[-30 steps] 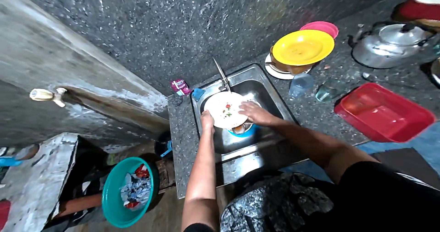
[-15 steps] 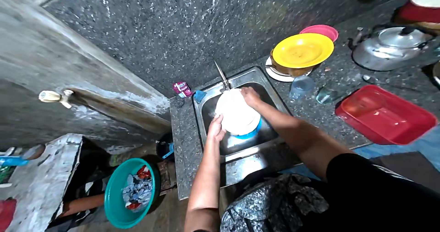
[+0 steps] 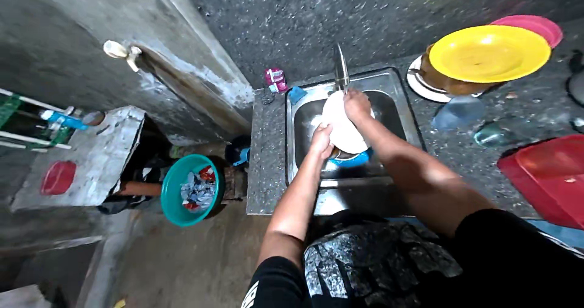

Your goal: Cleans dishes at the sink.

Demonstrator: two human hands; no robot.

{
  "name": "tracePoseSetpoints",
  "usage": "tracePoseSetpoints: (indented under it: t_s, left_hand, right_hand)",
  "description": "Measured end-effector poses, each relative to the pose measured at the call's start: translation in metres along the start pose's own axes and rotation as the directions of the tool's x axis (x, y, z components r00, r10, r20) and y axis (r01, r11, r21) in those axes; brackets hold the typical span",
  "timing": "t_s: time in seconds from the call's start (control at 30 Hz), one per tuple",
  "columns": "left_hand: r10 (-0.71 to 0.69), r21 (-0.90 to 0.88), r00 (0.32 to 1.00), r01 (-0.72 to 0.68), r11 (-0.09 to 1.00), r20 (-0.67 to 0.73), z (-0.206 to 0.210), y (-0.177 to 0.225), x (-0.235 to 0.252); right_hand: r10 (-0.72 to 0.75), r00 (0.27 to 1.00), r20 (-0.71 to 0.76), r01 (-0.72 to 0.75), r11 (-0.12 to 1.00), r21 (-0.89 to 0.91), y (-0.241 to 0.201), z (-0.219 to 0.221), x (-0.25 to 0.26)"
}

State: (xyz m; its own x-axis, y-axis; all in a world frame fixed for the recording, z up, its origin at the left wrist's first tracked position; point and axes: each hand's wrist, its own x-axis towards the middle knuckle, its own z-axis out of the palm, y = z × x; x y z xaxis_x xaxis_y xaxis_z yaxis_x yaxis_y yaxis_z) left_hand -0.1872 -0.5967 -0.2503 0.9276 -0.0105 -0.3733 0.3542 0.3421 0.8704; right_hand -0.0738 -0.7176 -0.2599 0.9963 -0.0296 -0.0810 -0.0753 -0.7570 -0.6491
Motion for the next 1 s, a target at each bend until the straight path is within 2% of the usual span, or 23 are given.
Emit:
tracePoseSetpoints:
  t_s: [0.1,0.13,0.17,0.2,0.3,0.37,0.47,0.53,0.6,0.67,0.77,0.87,1.0]
  left_hand:
    - [0.030,-0.058,0.999,-0.029,0.998,0.015,-0.007,0.001,0.012]
    - [0.040,-0.048,0.999,-0.039,0.998,0.015,-0.009,0.004,0.012]
    - [0.038,-0.028,0.999,-0.037,0.999,0.012,-0.012,0.006,0.012]
    - [0.030,0.004,1.000,-0.030,1.000,-0.008,-0.016,0.007,0.010]
    - [0.050,0.143,0.997,-0.040,0.989,-0.066,-0.031,0.025,-0.005]
    - [0.112,0.304,0.989,-0.078,0.949,-0.095,-0.046,0.046,-0.024]
    - [0.280,0.489,0.945,-0.168,0.856,-0.166,-0.078,0.064,-0.030]
    - [0.351,0.691,0.914,-0.121,0.713,-0.203,-0.093,0.076,-0.033]
    - [0.348,0.880,0.910,0.036,0.474,-0.225,-0.107,0.081,-0.036]
    - [0.347,0.962,0.910,0.154,0.226,-0.228,-0.125,0.073,-0.034]
    - [0.369,0.975,0.911,0.217,-0.055,-0.183,-0.153,0.046,-0.031]
    - [0.401,0.956,0.904,0.236,-0.175,-0.150,-0.176,0.022,-0.029]
    - [0.429,0.959,0.895,0.214,-0.183,-0.118,-0.190,-0.004,-0.025]
  right_hand:
    - [-0.304,0.951,-0.050,0.305,0.952,0.032,-0.008,0.020,-0.033]
    - [-0.379,0.924,-0.047,0.381,0.924,0.027,-0.007,0.027,-0.036]
    - [-0.393,0.919,-0.029,0.394,0.918,0.045,-0.003,0.029,-0.033]
    - [-0.347,0.938,0.016,0.345,0.936,0.072,0.002,0.027,-0.028]
    - [-0.031,0.990,0.140,0.017,0.995,0.102,0.026,0.005,-0.005]
    - [0.147,0.974,0.171,-0.146,0.989,-0.019,0.048,-0.014,-0.001]
    - [0.282,0.950,0.132,-0.264,0.955,-0.136,0.084,-0.024,-0.012]
    - [0.394,0.890,0.231,-0.379,0.919,-0.108,0.103,-0.025,-0.024]
    - [0.446,0.800,0.403,-0.494,0.869,0.020,0.128,-0.011,-0.032]
    - [0.456,0.717,0.527,-0.601,0.788,0.135,0.140,0.005,-0.036]
    - [0.482,0.698,0.529,-0.676,0.686,0.269,0.142,0.015,-0.040]
    - [0.458,0.696,0.552,-0.704,0.584,0.403,0.140,0.017,-0.039]
    - [0.359,0.759,0.544,-0.651,0.451,0.611,0.138,0.031,-0.037]
